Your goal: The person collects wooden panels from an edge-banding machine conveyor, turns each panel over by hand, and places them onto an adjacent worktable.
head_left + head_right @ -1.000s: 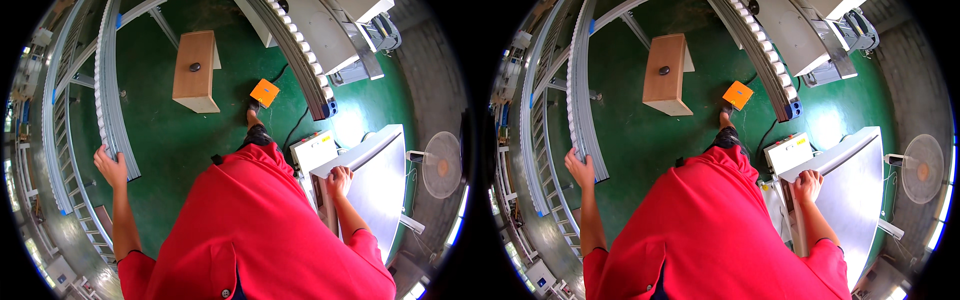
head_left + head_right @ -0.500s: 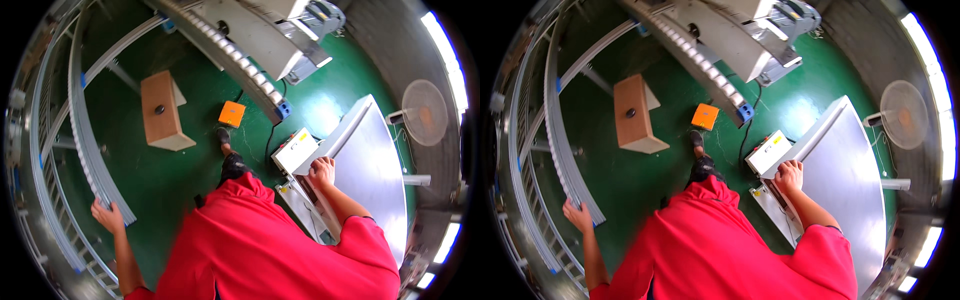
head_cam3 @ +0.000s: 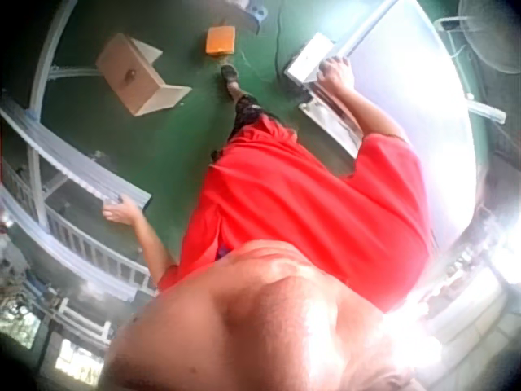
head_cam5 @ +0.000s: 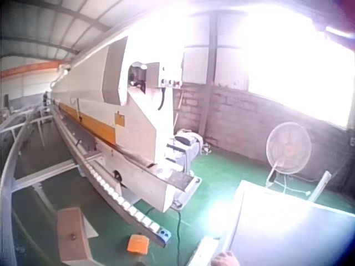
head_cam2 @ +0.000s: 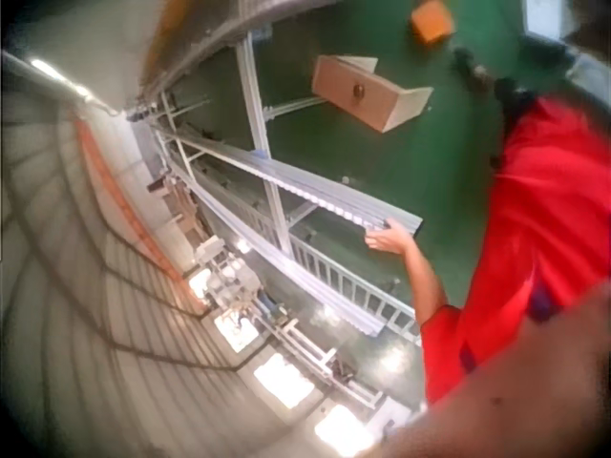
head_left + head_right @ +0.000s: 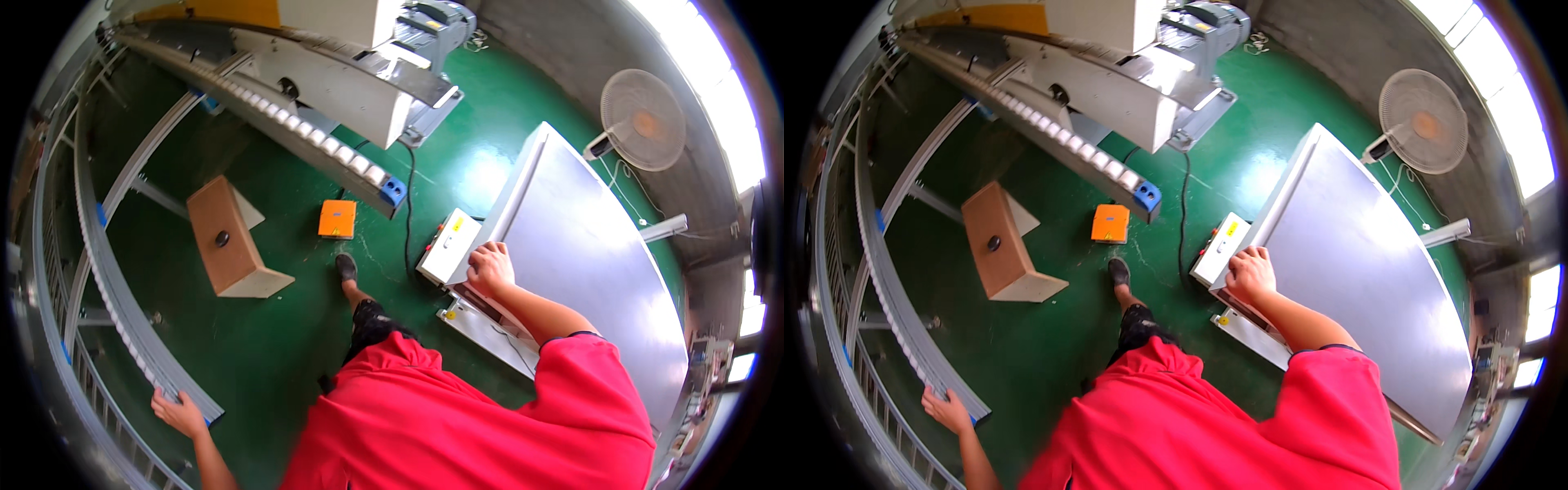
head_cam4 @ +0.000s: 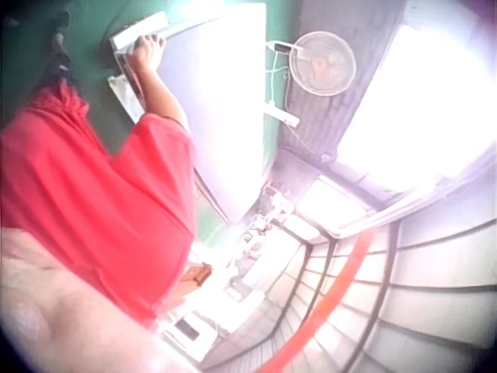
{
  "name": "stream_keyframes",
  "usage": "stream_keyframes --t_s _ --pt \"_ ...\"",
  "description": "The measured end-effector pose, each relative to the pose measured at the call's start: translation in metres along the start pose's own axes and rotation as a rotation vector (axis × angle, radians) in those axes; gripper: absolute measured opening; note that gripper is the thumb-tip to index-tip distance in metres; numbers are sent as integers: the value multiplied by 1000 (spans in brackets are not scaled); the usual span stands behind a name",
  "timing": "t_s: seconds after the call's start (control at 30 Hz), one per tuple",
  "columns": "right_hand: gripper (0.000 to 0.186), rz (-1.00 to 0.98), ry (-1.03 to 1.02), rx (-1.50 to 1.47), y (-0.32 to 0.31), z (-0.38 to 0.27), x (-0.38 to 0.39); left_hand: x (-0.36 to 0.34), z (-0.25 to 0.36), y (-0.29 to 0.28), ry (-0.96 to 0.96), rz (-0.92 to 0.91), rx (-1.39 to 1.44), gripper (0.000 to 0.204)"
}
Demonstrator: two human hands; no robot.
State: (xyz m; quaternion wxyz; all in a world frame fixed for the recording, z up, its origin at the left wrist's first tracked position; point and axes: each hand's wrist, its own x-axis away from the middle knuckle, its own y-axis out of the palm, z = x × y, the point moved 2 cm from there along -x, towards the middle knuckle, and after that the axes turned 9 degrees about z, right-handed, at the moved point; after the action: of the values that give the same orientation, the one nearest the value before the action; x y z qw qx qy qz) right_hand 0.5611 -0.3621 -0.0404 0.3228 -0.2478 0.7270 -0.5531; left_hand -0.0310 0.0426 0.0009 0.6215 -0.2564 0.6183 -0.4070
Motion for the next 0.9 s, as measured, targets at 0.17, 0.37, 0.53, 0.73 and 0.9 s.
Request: stream_keyframes --t_s 0.17,0.37,0.53,0.73,0.9 --pt "15 -23 34 10 -5 0 2 0 -9 8 14 7 -35 47" --pt "19 -84 20 94 -7 2 2 -4 -16 12 35 -11 -56 47" --pt "21 -96 61 59 -5 1 1 -6 7 -6 151 18 -161 54" --pt "21 -92 53 69 -3 4 4 -5 9 -9 225 76 -170 52" --pt "21 -103 43 96 -7 2 3 -3 -1 -3 300 138 -241 52"
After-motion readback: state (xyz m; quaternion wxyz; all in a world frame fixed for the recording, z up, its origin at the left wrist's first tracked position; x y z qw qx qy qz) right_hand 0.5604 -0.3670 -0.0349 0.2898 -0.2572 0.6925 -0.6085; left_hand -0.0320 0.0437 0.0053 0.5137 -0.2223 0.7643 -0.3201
